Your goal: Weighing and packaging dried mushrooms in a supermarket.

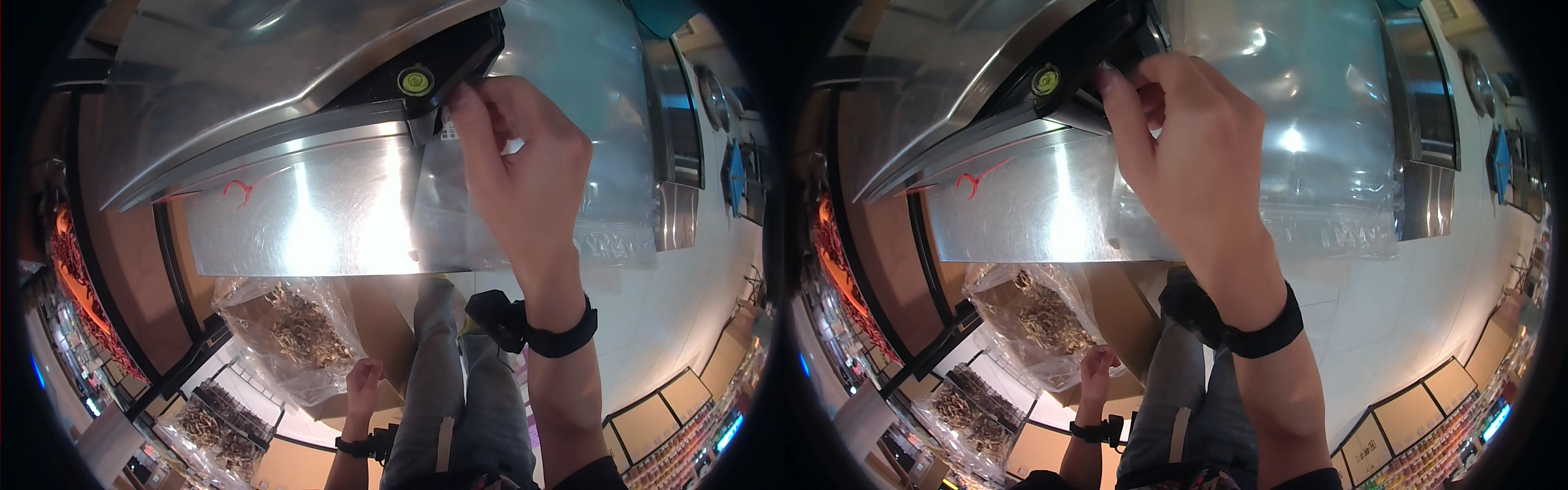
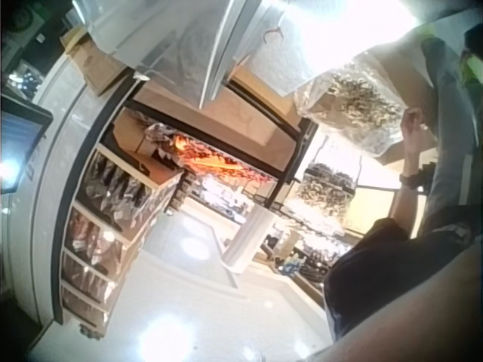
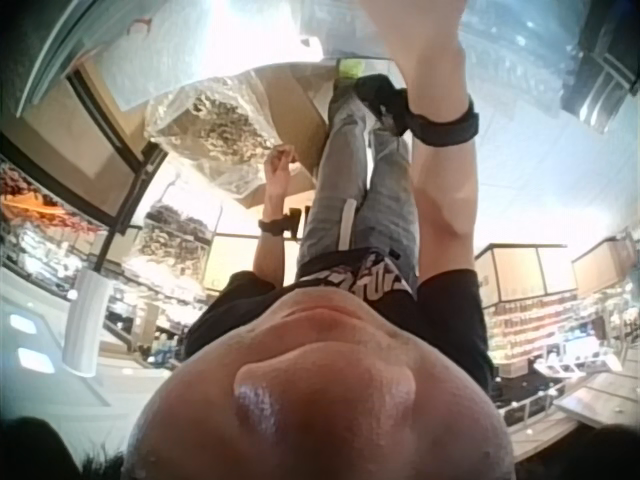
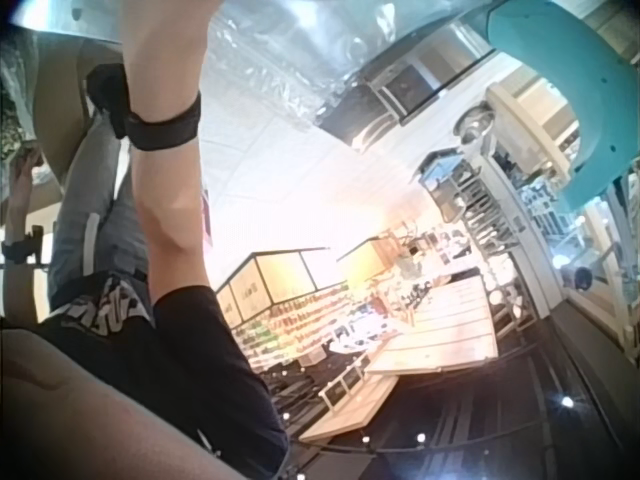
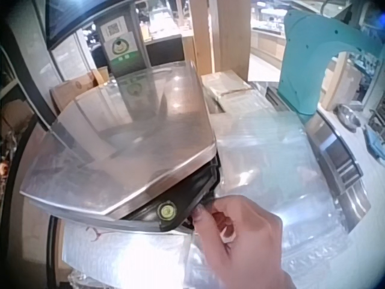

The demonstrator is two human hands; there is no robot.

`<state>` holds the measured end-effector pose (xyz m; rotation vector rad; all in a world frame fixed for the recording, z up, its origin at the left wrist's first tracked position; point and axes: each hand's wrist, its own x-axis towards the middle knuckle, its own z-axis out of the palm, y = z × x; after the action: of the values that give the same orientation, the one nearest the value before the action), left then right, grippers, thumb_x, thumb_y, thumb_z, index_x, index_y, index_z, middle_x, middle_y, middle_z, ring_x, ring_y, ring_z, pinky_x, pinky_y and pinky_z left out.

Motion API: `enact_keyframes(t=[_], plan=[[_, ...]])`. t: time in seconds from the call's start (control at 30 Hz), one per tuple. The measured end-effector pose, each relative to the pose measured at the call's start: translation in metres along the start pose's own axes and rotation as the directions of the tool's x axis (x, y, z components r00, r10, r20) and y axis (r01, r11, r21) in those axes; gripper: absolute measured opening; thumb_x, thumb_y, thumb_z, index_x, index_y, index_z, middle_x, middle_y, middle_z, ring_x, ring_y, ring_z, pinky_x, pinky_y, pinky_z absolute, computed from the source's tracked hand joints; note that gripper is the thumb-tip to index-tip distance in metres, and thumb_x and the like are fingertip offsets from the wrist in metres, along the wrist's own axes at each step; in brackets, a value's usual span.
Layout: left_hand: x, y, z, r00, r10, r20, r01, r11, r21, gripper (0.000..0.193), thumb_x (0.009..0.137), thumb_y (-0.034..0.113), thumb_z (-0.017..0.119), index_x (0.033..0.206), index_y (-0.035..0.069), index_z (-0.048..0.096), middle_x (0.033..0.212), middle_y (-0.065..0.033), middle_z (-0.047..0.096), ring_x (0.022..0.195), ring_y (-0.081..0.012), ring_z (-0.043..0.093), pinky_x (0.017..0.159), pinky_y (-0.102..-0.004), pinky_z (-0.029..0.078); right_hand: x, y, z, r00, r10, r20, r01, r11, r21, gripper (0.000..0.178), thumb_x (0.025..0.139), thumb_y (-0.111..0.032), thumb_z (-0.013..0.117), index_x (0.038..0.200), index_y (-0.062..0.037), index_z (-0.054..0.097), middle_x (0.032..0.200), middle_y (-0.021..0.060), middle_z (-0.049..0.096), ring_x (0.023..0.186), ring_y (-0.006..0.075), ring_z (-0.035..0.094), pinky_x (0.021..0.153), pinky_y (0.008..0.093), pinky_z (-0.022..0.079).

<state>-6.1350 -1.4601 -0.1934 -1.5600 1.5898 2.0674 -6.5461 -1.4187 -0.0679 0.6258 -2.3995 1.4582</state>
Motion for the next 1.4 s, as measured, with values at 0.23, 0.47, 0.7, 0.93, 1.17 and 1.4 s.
enact_keyframes(t=[0.23, 0.47, 0.7, 0.93, 1.17, 1.4], plan=[[0.001, -0.001, -0.002, 0.999, -0.033, -0.017, 0.033, 0.999, 0.007, 0.011, 0.089, 0.010, 0.058, 0.093, 0.000, 0.058, 0.076, -0.0028, 0.058, 0.070, -0.0091, 0.055, 0.068, -0.0238, 0.047, -0.005, 0.002, 0.003, 0.981, -0.185, -0.064, 0.183, 0.983, -0.032, 0.005, 0.078, -0.005, 0.066, 0.076, -0.0053, 0.062, 0.067, 0.0071, 0.056, 0.054, 0.0211, 0.057, 0.047, 0.0281, 0.043], [0.002, 0.001, -0.002, 0.999, -0.033, -0.011, 0.033, 0.999, -0.009, 0.011, 0.089, 0.011, 0.058, 0.094, 0.000, 0.058, 0.077, -0.0027, 0.059, 0.071, -0.0093, 0.055, 0.068, -0.0237, 0.047, -0.020, 0.004, 0.014, 0.966, -0.135, -0.221, 0.134, 0.991, -0.019, 0.011, 0.071, -0.004, 0.072, 0.079, -0.0056, 0.064, 0.065, 0.0051, 0.057, 0.050, 0.0169, 0.055, 0.044, 0.0240, 0.043], [0.001, -0.001, -0.003, 0.999, -0.038, -0.013, 0.039, 0.999, 0.020, 0.011, 0.089, 0.011, 0.058, 0.094, 0.001, 0.057, 0.077, -0.0024, 0.059, 0.070, -0.0091, 0.055, 0.067, -0.0233, 0.046, -0.016, 0.002, 0.011, 0.968, -0.059, -0.242, 0.062, 0.998, 0.004, 0.018, 0.067, -0.007, 0.075, 0.082, -0.0058, 0.064, 0.067, 0.0046, 0.060, 0.053, 0.0131, 0.059, 0.045, 0.0213, 0.046], [0.002, -0.003, -0.001, 1.000, -0.019, 0.007, 0.019, 1.000, 0.003, 0.011, 0.089, 0.011, 0.058, 0.093, 0.001, 0.057, 0.076, -0.0025, 0.058, 0.069, -0.0088, 0.054, 0.066, -0.0230, 0.046, -0.010, -0.002, 0.020, 0.963, 0.074, -0.260, -0.037, 0.988, 0.147, 0.019, 0.065, -0.003, 0.072, 0.082, -0.0056, 0.063, 0.070, 0.0054, 0.061, 0.054, 0.0161, 0.060, 0.047, 0.0245, 0.047], [0.000, 0.007, 0.004, 1.000, -0.010, 0.012, 0.010, 0.999, 0.036, 0.011, 0.089, 0.011, 0.058, 0.093, 0.000, 0.058, 0.075, -0.0024, 0.058, 0.070, -0.0085, 0.054, 0.066, -0.0229, 0.045, -0.013, -0.002, 0.020, 0.962, -0.071, -0.263, 0.084, 0.996, 0.039, 0.018, 0.065, 0.001, 0.069, 0.080, -0.0054, 0.061, 0.073, 0.0064, 0.062, 0.051, 0.0197, 0.057, 0.046, 0.0262, 0.044], [-0.001, 0.007, 0.003, 1.000, -0.027, 0.002, 0.027, 0.999, 0.034, 0.011, 0.090, 0.012, 0.058, 0.094, 0.001, 0.058, 0.076, -0.0022, 0.058, 0.070, -0.0085, 0.054, 0.067, -0.0230, 0.045, -0.016, 0.004, 0.016, 0.952, -0.115, -0.285, 0.143, 0.986, 0.081, 0.017, 0.066, 0.000, 0.070, 0.078, -0.0064, 0.061, 0.071, 0.0039, 0.063, 0.057, 0.0159, 0.062, 0.049, 0.0228, 0.047]])
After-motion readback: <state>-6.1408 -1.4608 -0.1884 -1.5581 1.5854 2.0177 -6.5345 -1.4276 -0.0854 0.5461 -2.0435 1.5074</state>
